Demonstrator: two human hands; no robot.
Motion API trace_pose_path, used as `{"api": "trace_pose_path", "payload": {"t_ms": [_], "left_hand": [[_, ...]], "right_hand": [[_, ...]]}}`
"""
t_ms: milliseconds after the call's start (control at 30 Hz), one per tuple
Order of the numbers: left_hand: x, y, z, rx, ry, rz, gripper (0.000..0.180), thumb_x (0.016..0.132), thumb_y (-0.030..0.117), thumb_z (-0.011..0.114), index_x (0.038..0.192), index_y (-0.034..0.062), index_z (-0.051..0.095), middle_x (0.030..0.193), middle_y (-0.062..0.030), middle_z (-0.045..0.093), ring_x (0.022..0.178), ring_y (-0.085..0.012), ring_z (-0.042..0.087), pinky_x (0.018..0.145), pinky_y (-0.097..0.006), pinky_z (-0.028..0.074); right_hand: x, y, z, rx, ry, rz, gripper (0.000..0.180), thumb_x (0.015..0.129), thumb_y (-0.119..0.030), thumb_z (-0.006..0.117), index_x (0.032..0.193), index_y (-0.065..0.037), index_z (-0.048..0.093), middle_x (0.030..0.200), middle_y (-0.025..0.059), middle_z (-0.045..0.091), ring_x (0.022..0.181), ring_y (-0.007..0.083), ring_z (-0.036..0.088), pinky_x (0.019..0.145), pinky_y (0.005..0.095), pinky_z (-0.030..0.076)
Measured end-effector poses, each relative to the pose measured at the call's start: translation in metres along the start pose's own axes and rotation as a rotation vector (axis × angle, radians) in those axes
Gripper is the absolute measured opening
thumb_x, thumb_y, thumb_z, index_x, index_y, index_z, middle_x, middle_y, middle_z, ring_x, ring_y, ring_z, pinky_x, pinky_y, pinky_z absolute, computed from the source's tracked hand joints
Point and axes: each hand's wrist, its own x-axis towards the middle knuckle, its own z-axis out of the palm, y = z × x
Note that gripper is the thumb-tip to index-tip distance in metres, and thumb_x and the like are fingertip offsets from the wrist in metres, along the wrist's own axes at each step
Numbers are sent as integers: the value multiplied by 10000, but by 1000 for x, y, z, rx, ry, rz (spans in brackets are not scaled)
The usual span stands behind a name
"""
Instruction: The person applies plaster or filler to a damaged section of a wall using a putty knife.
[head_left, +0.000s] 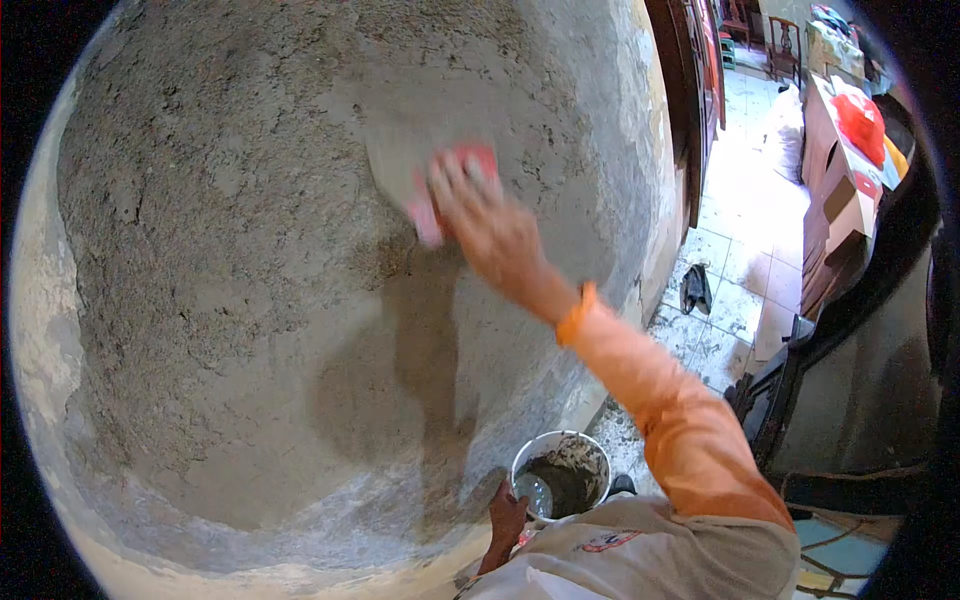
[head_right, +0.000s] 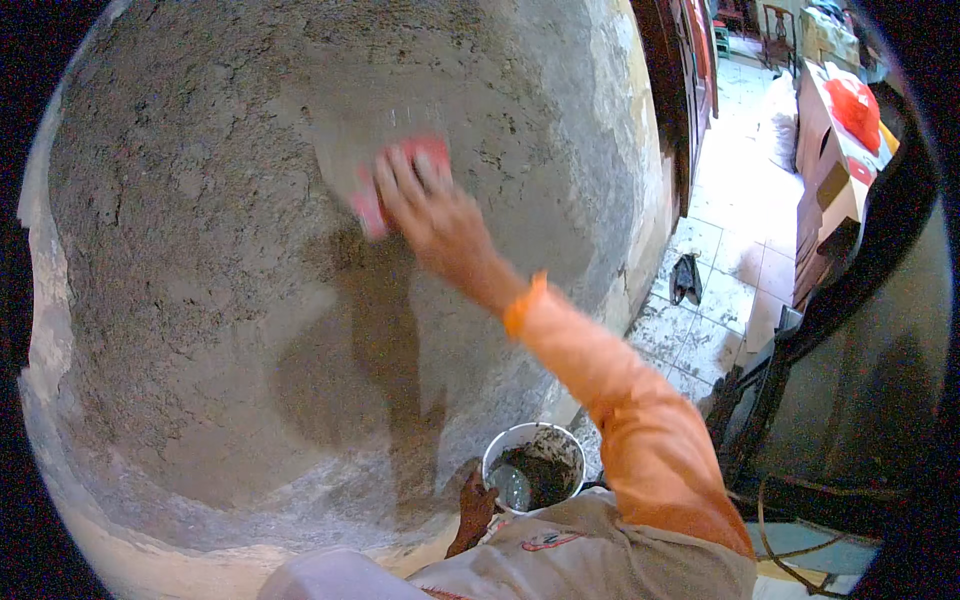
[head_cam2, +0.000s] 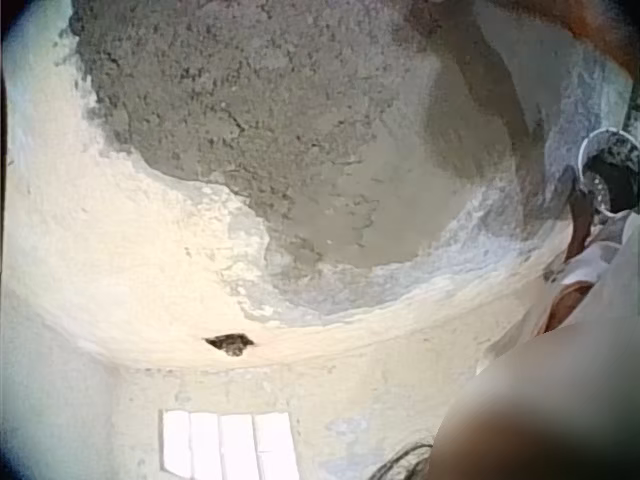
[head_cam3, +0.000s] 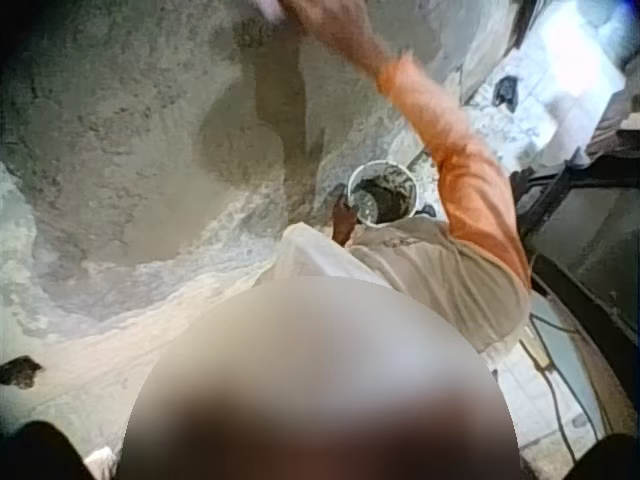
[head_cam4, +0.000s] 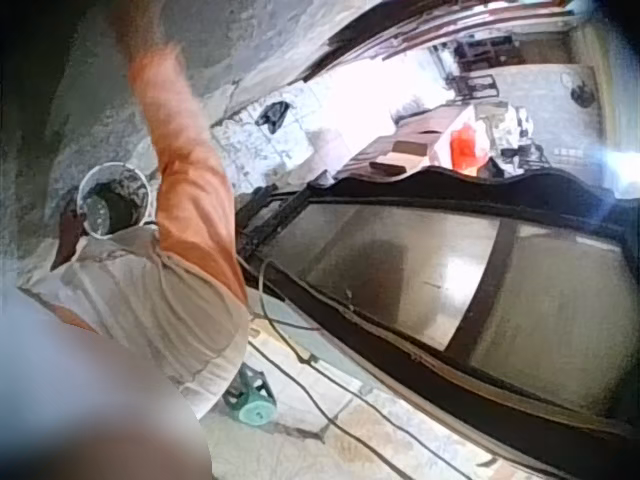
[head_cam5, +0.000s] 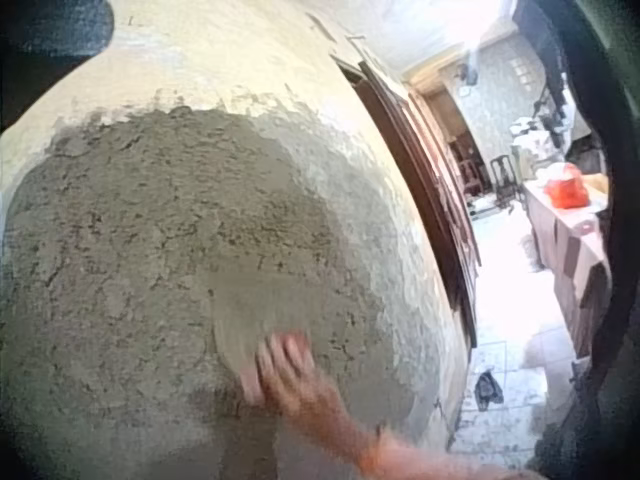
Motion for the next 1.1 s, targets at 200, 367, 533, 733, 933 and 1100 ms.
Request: {"api": "trace_pose_path", "payload": {"t_ms": [200, 367, 533, 733, 933, 1100], "left_hand": [[15, -22, 8, -139, -84, -118, 743, 820, 168, 732, 1512, 39, 496, 744, -119, 605, 645, -207, 622, 642, -390, 549], [16, -18, 9, 17, -118, -66, 650, 800, 117, 725, 1420, 19, 556, 1065, -164, 679, 925, -269, 692, 838, -422, 565], [18, -11, 12, 18, -121, 59, 591, 810, 76, 709, 1380, 2, 571, 1035, -160, 689, 905, -279, 686, 842, -424, 551], [14, 3, 15, 44, -32, -74, 531, 827, 31, 678, 1353, 35, 601, 933, -134, 678, 822, -252, 650, 767, -409, 531], [12, 11, 9, -77, -74, 51, 670, 841, 5, 659, 1497, 78, 539, 951, -95, 659, 773, -209, 609, 717, -373, 514], [7, 20, 8, -123, -63, 20, 680, 847, 6, 668, 1510, 40, 521, 795, -31, 576, 702, -135, 544, 621, -328, 476]], "right_hand": [[-98, -27, -63, 92, -137, -36, 523, 997, -183, 546, 1503, -54, 526, 1526, 114, 560, 1399, 317, 544, 1184, 453, 410], [34, 54, -53, -67, 129, -31, 555, 951, -131, 593, 1499, -77, 526, 1474, 123, 598, 1329, 306, 599, 982, 394, 571], [63, 33, -5, -78, 30, -28, 589, 954, -123, 543, 1530, -30, 455, 1510, 143, 549, 1336, 331, 579, 1044, 437, 525], [-106, -49, -50, 52, -150, -43, 554, 951, -211, 614, 1469, -27, 543, 1513, 161, 556, 1384, 337, 555, 1139, 474, 465], [-72, 108, -42, 16, 94, 290, 439, 1018, -136, 572, 1450, -62, 557, 1420, 130, 643, 1207, 346, 683, 941, 412, 601], [-54, 121, -1, 46, -58, 401, 478, 1015, -59, 498, 1491, -15, 491, 1441, 184, 608, 1258, 387, 638, 966, 429, 584]]}}
